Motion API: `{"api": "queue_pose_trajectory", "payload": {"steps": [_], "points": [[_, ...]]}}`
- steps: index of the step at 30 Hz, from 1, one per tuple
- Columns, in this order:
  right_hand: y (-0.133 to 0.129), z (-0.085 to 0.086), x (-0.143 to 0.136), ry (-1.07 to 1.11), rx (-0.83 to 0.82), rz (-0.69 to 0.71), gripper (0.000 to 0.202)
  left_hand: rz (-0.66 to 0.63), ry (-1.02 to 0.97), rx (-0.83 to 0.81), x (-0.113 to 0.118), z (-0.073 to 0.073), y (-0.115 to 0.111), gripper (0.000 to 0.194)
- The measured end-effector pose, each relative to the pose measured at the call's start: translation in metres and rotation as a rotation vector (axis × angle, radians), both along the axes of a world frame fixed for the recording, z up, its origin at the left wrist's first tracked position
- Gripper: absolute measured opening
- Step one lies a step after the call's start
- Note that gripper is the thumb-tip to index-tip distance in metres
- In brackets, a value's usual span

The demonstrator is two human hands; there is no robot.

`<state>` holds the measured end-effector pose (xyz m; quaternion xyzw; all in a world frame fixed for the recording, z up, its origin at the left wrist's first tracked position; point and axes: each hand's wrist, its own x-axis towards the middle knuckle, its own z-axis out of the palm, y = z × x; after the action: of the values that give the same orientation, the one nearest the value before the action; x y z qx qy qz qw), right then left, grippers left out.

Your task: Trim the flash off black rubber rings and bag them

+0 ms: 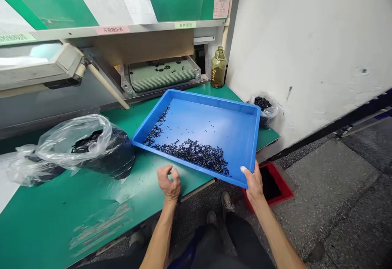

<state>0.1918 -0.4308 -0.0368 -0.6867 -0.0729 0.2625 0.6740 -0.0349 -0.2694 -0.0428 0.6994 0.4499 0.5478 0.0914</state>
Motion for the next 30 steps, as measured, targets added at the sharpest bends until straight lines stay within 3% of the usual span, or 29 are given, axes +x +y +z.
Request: {"api": "queue_pose_trajectory", "payload": {"steps": [3,5,6,9,14,19,27,30], "points": [[0.002,-0.005,0.001,-0.044,-0.006,-0.022,0.078,-0.166,0.345,-0.065,0.028,0.042,-0.004,0.017],[0.002,-0.008,0.001,-0.072,-0.013,-0.033,0.076,-0.401,0.792,-0.251,0.053,0.066,-0.001,0.023],[0.002,-0.01,0.002,-0.084,-0.018,-0.038,0.075,-0.49,1.001,-0.343,0.065,0.074,0.001,0.024],[0.002,-0.019,0.003,-0.101,-0.014,-0.042,0.074,-0.576,1.213,-0.46,0.095,0.078,0.009,0.023],[0.003,-0.032,0.005,-0.106,0.003,-0.041,0.074,-0.633,1.325,-0.498,0.117,0.066,0.01,0.018],[0.004,-0.024,0.004,-0.106,-0.016,-0.034,0.072,-0.647,1.334,-0.5,0.121,0.071,0.0,0.013],[0.004,-0.005,0.001,-0.069,0.0,-0.024,0.073,-0.565,1.12,-0.48,0.111,0.072,-0.005,0.018],[0.004,-0.002,0.001,-0.031,0.017,-0.014,0.074,-0.541,1.018,-0.474,0.111,0.081,-0.009,0.018]]}}
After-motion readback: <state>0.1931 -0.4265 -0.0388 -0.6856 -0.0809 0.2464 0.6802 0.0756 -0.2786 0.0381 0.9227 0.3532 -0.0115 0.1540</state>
